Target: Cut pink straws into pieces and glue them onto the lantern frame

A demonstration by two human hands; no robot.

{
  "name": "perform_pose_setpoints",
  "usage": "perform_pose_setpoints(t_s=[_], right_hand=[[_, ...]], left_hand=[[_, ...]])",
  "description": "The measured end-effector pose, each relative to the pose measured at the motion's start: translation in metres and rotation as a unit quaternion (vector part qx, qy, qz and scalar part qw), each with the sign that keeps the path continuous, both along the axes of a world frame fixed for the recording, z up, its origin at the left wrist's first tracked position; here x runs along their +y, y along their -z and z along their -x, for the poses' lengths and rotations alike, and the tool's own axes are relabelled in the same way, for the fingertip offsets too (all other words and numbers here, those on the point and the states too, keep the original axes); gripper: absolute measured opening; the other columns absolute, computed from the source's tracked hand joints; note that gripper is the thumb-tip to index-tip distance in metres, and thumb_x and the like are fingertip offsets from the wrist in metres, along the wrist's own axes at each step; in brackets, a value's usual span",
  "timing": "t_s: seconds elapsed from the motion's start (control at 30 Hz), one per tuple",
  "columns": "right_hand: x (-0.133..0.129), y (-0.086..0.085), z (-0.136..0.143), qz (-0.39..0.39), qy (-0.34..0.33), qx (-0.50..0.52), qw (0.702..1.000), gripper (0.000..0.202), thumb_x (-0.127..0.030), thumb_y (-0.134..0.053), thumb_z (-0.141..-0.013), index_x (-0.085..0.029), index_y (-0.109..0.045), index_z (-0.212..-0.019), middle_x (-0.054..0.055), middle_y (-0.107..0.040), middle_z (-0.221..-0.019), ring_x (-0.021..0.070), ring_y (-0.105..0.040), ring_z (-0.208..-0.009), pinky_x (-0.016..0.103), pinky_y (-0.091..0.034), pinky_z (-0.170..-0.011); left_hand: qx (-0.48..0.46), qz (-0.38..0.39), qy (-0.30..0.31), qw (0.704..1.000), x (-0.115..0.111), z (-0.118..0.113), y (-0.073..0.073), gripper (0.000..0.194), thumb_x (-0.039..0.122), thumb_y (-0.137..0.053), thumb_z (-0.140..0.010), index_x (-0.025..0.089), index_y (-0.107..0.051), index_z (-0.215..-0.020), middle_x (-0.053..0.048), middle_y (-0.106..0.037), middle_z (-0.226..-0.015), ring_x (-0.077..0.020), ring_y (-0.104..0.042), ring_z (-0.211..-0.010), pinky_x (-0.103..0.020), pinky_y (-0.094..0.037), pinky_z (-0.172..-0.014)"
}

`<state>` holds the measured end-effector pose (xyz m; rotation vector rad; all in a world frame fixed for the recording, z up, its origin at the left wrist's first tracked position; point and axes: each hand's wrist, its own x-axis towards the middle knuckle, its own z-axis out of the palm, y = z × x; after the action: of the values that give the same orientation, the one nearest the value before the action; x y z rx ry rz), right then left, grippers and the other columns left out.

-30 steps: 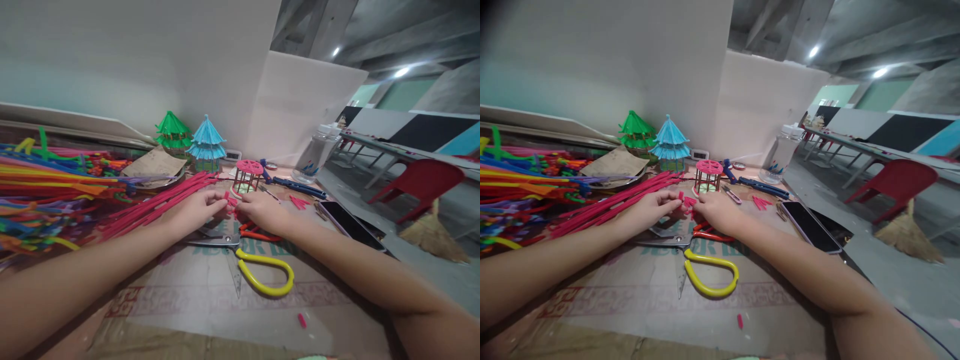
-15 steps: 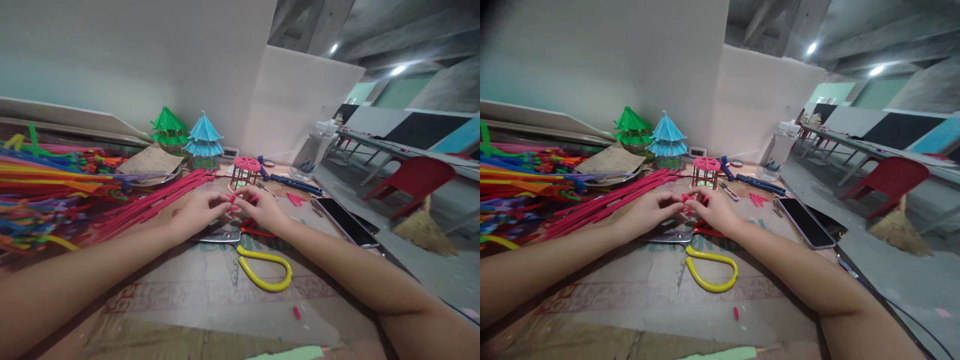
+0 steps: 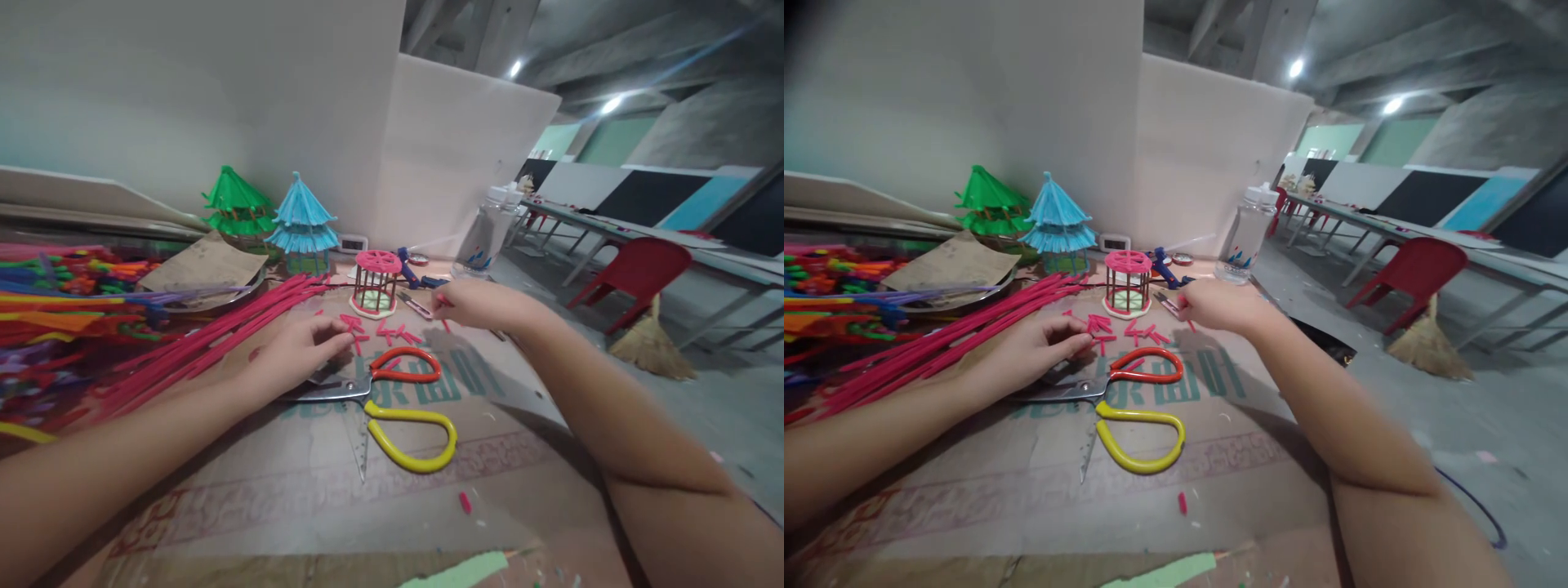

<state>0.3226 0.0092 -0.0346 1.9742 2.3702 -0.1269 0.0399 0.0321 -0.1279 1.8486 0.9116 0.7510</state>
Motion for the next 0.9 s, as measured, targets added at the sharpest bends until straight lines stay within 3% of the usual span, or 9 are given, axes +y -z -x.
perform_pose_setpoints(t_s=[0.07,0.2,0.27,0.33,0.47,0.6,0.67,0.77,0.9], right_hand=[[0.007,0.000,-0.019,-0.004,0.051,-0.024,0.998,0.012,-0.026,-0.066,-0.081,-0.018,-0.068,-0.072,0.005,-0.064,-0.067,0.0189,-0.057,-0.065,0.029,-0.033,-0.060],[0.019,0.007,-0.034,-0.045,0.073,-0.006,0.996,0.010,-0.027,-0.066,-0.081,-0.017,-0.065,-0.081,0.006,-0.064,-0.070,0.0188,-0.056,-0.065,0.029,-0.034,-0.058],[0.019,0.008,-0.027,-0.068,0.046,0.038,0.996,0.002,-0.019,-0.062,-0.081,-0.018,-0.061,-0.083,0.005,-0.064,-0.073,0.0170,-0.056,-0.065,0.027,-0.035,-0.057],[0.011,0.009,-0.009,-0.051,-0.013,0.126,0.991,0.010,-0.010,-0.055,-0.081,-0.020,-0.057,-0.081,0.003,-0.065,-0.073,0.0147,-0.056,-0.063,0.025,-0.038,-0.057],[-0.012,0.025,0.046,-0.017,-0.087,0.399,0.913,0.012,-0.012,-0.046,-0.089,-0.021,-0.053,-0.091,0.000,-0.071,-0.081,0.0118,-0.062,-0.062,0.025,-0.049,-0.062],[-0.019,0.056,0.080,-0.013,-0.051,0.574,0.817,0.011,-0.026,-0.056,-0.090,-0.024,-0.045,-0.089,-0.001,-0.072,-0.083,0.0111,-0.063,-0.055,0.025,-0.051,-0.056],[-0.014,0.070,0.084,-0.009,-0.021,0.614,0.789,0.019,-0.032,-0.063,-0.086,-0.023,-0.046,-0.085,-0.002,-0.069,-0.079,0.0114,-0.063,-0.056,0.025,-0.052,-0.055],[-0.007,0.082,0.082,0.003,0.009,0.626,0.780,0.021,-0.037,-0.068,-0.083,-0.021,-0.054,-0.083,-0.003,-0.064,-0.073,0.0134,-0.064,-0.060,0.027,-0.054,-0.058],[-0.005,0.083,0.083,-0.001,-0.001,0.602,0.799,0.025,-0.044,-0.063,-0.088,-0.019,-0.064,-0.088,-0.002,-0.064,-0.071,0.0143,-0.063,-0.062,0.027,-0.052,-0.059]], left_hand=[[-0.008,0.004,0.003,1.000,0.000,-0.001,-0.001,0.036,0.053,-0.065,-0.083,0.016,-0.068,-0.084,-0.003,-0.072,-0.074,-0.0161,-0.066,-0.069,-0.025,-0.051,-0.064],[-0.026,0.006,-0.004,1.000,0.000,-0.001,0.000,0.037,0.053,-0.067,-0.082,0.017,-0.068,-0.086,-0.004,-0.074,-0.077,-0.0178,-0.070,-0.072,-0.026,-0.054,-0.066],[-0.039,0.018,-0.006,0.999,0.001,0.001,0.001,0.038,0.055,-0.068,-0.083,0.017,-0.068,-0.090,-0.005,-0.076,-0.082,-0.0202,-0.074,-0.077,-0.028,-0.055,-0.068],[-0.057,0.039,-0.010,0.998,0.001,0.002,0.000,0.039,0.055,-0.070,-0.083,0.017,-0.067,-0.095,-0.006,-0.077,-0.089,-0.0221,-0.076,-0.082,-0.029,-0.057,-0.070],[-0.082,0.061,-0.026,0.994,-0.003,0.001,-0.004,0.039,0.053,-0.072,-0.083,0.018,-0.068,-0.099,-0.007,-0.077,-0.097,-0.0225,-0.077,-0.083,-0.029,-0.058,-0.070],[-0.084,0.025,-0.015,0.996,-0.003,-0.003,-0.004,0.036,0.051,-0.071,-0.082,0.016,-0.071,-0.088,-0.007,-0.076,-0.089,-0.0222,-0.074,-0.083,-0.030,-0.059,-0.073],[-0.090,0.034,-0.010,0.995,-0.001,-0.003,-0.001,0.036,0.051,-0.070,-0.083,0.016,-0.071,-0.089,-0.006,-0.076,-0.089,-0.0212,-0.074,-0.083,-0.030,-0.058,-0.074],[-0.119,0.075,-0.010,0.990,0.003,-0.003,0.003,0.036,0.051,-0.071,-0.082,0.016,-0.071,-0.090,-0.005,-0.076,-0.092,-0.0207,-0.075,-0.083,-0.030,-0.058,-0.075],[-0.101,0.040,-0.008,0.994,0.005,-0.002,0.005,0.036,0.050,-0.071,-0.082,0.016,-0.074,-0.091,-0.006,-0.077,-0.090,-0.0191,-0.072,-0.081,-0.028,-0.056,-0.073]])
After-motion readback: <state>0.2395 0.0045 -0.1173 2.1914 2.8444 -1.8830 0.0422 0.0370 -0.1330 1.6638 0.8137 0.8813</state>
